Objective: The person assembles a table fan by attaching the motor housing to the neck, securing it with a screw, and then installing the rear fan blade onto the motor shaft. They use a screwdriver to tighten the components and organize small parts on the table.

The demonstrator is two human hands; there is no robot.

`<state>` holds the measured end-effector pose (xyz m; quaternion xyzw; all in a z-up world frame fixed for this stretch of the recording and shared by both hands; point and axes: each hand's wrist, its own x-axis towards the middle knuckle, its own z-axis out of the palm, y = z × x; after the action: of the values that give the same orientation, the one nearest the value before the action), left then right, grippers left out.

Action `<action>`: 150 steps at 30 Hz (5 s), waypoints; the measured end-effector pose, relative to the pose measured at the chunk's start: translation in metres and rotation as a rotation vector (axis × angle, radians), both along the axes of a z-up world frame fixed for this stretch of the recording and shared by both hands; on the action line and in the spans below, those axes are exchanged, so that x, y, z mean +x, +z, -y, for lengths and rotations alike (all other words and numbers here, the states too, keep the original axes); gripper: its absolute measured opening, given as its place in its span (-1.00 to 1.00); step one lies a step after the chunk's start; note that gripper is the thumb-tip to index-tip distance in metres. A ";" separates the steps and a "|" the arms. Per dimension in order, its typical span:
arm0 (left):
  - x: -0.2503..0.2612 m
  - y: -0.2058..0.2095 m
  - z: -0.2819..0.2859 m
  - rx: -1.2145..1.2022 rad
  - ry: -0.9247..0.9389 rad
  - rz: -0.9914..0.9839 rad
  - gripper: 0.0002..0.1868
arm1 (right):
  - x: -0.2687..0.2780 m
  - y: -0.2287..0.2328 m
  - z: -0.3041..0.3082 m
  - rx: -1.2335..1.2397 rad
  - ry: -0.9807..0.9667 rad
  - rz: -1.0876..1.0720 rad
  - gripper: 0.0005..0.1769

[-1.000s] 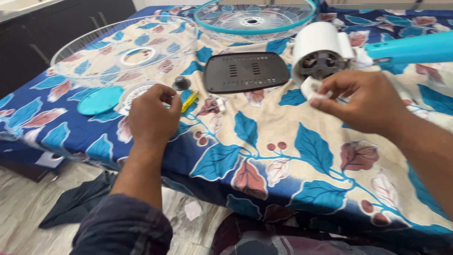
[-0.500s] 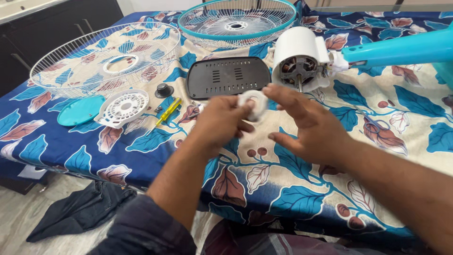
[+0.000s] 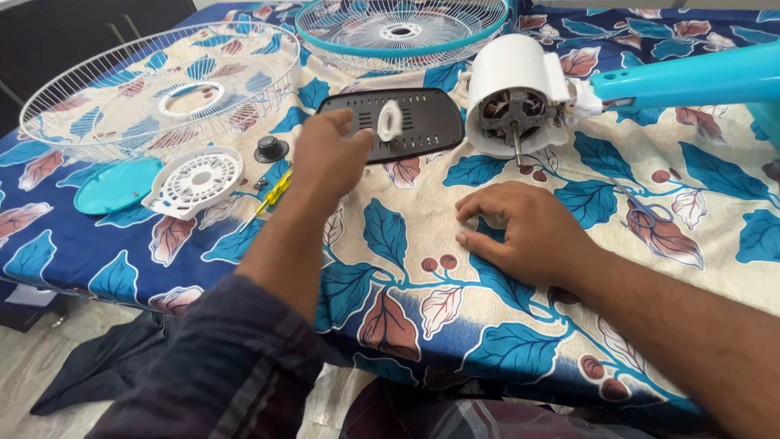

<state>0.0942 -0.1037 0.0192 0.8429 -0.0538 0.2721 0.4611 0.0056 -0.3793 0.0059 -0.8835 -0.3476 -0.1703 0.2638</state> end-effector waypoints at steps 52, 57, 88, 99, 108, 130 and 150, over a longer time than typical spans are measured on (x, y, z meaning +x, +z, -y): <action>0.028 -0.042 0.120 -0.853 -0.324 -0.075 -0.68 | 0.069 -0.007 0.085 0.307 -0.385 0.270 -0.68; 0.034 -0.048 0.117 -0.937 -0.362 -0.101 -0.69 | 0.067 -0.013 0.072 0.092 -0.412 0.426 -0.66; 0.008 -0.034 0.129 -0.585 -0.279 -0.054 -0.73 | 0.061 -0.007 0.084 0.325 -0.547 0.046 -0.72; -0.001 -0.027 0.130 -0.681 -0.523 -0.084 -0.59 | 0.047 0.002 0.085 0.740 -0.113 -0.509 -0.60; -0.018 -0.019 0.132 -0.366 -0.657 -0.121 -0.43 | 0.053 -0.009 0.096 1.064 -0.053 -0.548 -0.53; -0.018 -0.023 0.136 -0.391 -0.708 -0.013 -0.40 | 0.050 -0.015 0.109 0.936 0.199 -0.612 -0.56; -0.022 -0.019 0.135 -0.127 -0.321 0.311 -0.61 | 0.032 -0.001 0.075 0.668 -0.180 -0.191 -0.69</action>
<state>0.0722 -0.2387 0.0004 0.7408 -0.2401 0.3246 0.5369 0.0372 -0.4543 0.0051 -0.7875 -0.1672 -0.2137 0.5534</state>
